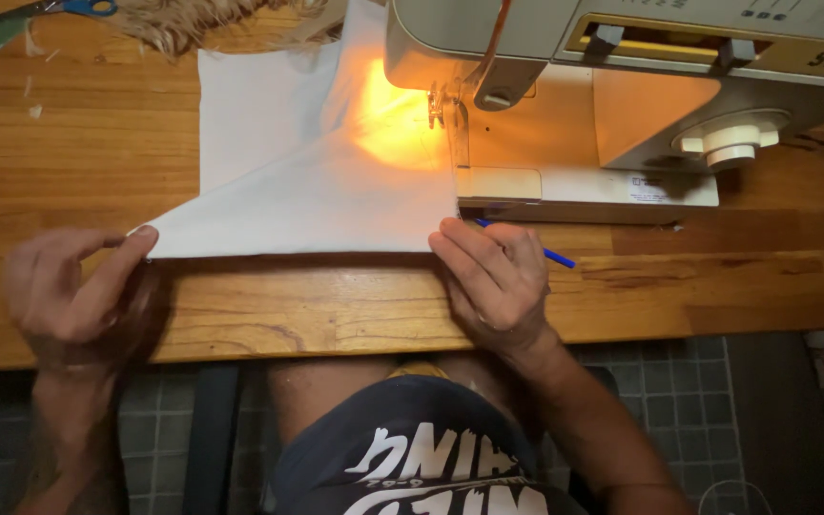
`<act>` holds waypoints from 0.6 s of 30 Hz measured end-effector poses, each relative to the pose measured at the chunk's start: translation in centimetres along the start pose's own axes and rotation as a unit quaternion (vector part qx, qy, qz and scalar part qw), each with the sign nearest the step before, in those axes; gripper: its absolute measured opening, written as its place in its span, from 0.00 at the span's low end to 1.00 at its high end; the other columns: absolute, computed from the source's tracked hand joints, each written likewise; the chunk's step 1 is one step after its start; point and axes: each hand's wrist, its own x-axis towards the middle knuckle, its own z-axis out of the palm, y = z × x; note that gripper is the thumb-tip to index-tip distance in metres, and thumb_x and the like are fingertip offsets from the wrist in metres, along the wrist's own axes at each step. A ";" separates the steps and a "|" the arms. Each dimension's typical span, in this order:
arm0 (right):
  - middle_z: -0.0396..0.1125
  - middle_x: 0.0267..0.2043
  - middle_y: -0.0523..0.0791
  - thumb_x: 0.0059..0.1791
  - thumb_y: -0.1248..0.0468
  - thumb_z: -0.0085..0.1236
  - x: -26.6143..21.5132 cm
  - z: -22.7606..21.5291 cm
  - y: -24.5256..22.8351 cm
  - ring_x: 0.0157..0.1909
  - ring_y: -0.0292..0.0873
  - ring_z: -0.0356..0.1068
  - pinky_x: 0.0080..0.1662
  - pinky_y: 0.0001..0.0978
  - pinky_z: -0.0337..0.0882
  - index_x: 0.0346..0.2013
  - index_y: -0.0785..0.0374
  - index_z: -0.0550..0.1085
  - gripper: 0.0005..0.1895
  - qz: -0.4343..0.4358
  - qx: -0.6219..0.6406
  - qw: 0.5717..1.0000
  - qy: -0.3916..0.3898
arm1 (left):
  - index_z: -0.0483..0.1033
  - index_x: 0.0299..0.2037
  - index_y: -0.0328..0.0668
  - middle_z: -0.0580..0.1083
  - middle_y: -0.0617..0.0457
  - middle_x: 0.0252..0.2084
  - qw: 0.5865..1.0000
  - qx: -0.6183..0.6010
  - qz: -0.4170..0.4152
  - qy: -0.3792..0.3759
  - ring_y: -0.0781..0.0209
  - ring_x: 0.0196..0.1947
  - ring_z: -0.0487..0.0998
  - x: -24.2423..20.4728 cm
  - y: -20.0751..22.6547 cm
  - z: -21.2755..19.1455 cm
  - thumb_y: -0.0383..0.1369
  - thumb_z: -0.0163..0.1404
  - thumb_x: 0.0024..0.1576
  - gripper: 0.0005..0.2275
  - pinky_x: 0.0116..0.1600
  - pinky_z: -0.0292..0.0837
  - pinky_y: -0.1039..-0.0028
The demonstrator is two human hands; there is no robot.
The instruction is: Sewing fabric and threading the needle of a sewing machine
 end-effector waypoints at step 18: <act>0.81 0.61 0.52 0.63 0.76 0.59 2.3 0.1 0.9 0.47 0.56 0.67 0.48 0.50 0.68 0.58 0.68 0.84 0.11 0.004 -0.018 0.999 -0.028 | 0.95 0.62 0.40 0.85 0.38 0.53 1.000 0.019 0.015 0.001 0.33 0.46 0.82 0.7 -2.1 1.8 0.15 0.65 0.73 0.13 0.55 0.73 0.44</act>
